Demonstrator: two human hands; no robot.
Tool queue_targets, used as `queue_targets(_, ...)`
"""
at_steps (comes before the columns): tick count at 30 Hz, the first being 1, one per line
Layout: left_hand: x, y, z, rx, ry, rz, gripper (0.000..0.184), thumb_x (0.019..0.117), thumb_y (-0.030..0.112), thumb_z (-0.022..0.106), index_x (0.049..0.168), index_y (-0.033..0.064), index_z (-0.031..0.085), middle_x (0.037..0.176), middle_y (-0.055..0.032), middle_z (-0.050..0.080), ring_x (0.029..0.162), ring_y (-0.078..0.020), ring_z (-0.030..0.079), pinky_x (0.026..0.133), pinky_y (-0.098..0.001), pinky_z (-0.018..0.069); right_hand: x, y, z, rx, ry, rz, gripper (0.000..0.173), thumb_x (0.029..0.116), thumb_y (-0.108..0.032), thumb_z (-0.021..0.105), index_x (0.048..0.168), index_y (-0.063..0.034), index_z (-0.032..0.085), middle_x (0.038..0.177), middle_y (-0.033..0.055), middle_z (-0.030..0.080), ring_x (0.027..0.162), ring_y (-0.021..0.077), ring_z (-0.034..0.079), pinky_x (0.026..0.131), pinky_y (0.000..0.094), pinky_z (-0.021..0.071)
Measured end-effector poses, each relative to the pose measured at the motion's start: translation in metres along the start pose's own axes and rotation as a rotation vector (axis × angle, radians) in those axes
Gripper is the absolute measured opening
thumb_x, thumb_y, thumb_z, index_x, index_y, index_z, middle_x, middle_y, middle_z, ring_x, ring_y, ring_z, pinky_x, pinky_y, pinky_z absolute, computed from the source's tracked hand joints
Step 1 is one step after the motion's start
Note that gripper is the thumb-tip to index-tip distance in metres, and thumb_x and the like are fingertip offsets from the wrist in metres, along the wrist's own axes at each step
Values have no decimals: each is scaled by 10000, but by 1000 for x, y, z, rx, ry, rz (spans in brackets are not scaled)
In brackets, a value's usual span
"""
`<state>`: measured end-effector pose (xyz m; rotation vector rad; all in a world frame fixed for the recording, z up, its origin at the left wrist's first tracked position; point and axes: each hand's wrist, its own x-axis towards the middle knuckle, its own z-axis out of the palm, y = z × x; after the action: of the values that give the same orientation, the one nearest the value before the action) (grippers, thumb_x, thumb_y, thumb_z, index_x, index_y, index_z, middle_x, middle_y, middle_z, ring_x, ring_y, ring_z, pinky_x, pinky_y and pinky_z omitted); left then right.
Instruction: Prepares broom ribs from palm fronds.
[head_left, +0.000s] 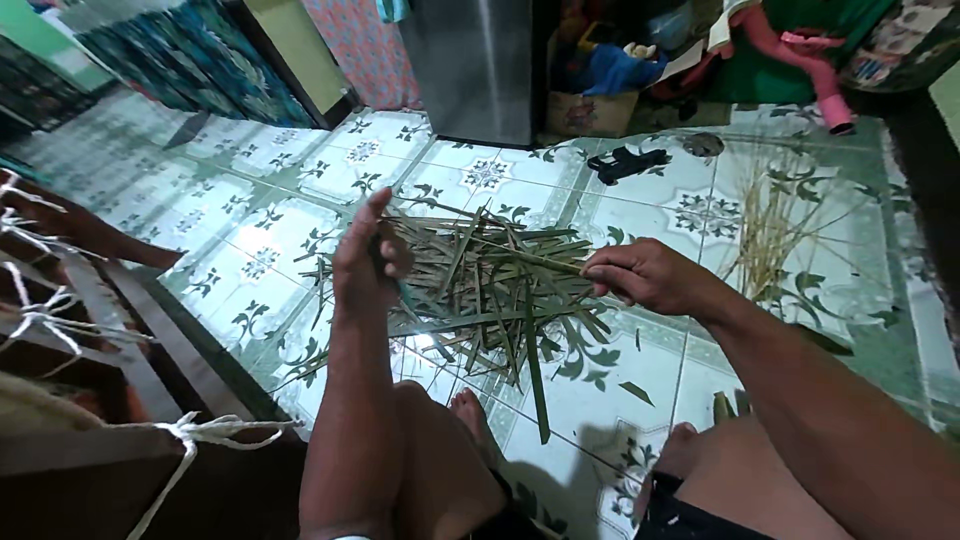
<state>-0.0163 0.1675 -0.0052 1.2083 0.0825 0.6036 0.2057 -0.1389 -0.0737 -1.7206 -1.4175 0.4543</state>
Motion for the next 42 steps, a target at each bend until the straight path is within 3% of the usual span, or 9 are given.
queue_targets(3,4,5,-8,-97,84,87,380,1116,384,304,1246,262,640,559,120,521,423,5,465,435,-157,438,-2,2,-4,17,-50,53,288,1084,-208,461,1056,-55,703,751,-49,652,540,-14,516,518,177,466)
queue_targets(6,2,-3,-4,-26,60,66,351,1101,395,356,1312,261,603,563,117,511,419,4,462,430,-162,439,0,-2,-1,50,-93,98,290,1094,-206,449,1099,-57,698,764,-56,666,528,-21,510,507,172,457)
queue_targets(10,-8,-34,31,182,-149,-158,403,1056,323,470,1433,197,533,606,60,534,452,-44,508,437,-209,477,6,-12,9,135,-117,88,288,1098,-208,450,1101,-54,694,749,-66,650,523,-30,505,497,146,448)
queue_targets(14,-13,-56,66,326,-348,-390,354,1054,187,485,1360,64,613,602,30,563,471,-44,515,462,-196,468,6,-17,10,189,-115,98,284,1094,-205,451,1084,-57,693,750,-63,647,528,-32,512,494,145,451)
queue_targets(20,-3,-37,49,175,-179,-211,365,1065,314,471,1349,130,606,594,66,506,447,-27,483,437,-187,463,-3,-5,3,150,-69,73,267,1080,-216,490,1075,-64,709,760,-78,662,541,-42,523,509,138,461)
queue_targets(26,-3,-37,45,151,-225,-239,386,1051,309,506,1367,115,613,594,47,532,449,-41,495,442,-197,467,-8,-2,-1,96,-23,56,256,1064,-222,521,1065,-77,732,761,-75,673,547,-47,530,514,140,464)
queue_targets(34,-2,-9,7,44,-142,-58,356,1067,341,480,1327,144,622,569,64,521,426,-33,493,425,-191,466,-21,8,-15,30,-21,83,275,1063,-238,514,1063,-81,740,756,-60,665,549,-35,525,518,158,462)
queue_targets(39,-5,5,-10,91,-34,32,334,1084,373,427,1310,211,613,566,98,517,421,-11,473,427,-177,453,-35,21,-35,-14,-4,160,259,1059,-218,522,1073,-67,732,763,-49,668,560,-22,535,529,175,474)
queue_targets(42,-2,14,-26,61,114,91,346,1108,369,342,1292,256,613,589,128,545,442,13,487,451,-154,462,-46,31,-58,-91,28,287,255,1064,-200,521,1085,-50,726,768,0,665,561,42,540,537,244,482)
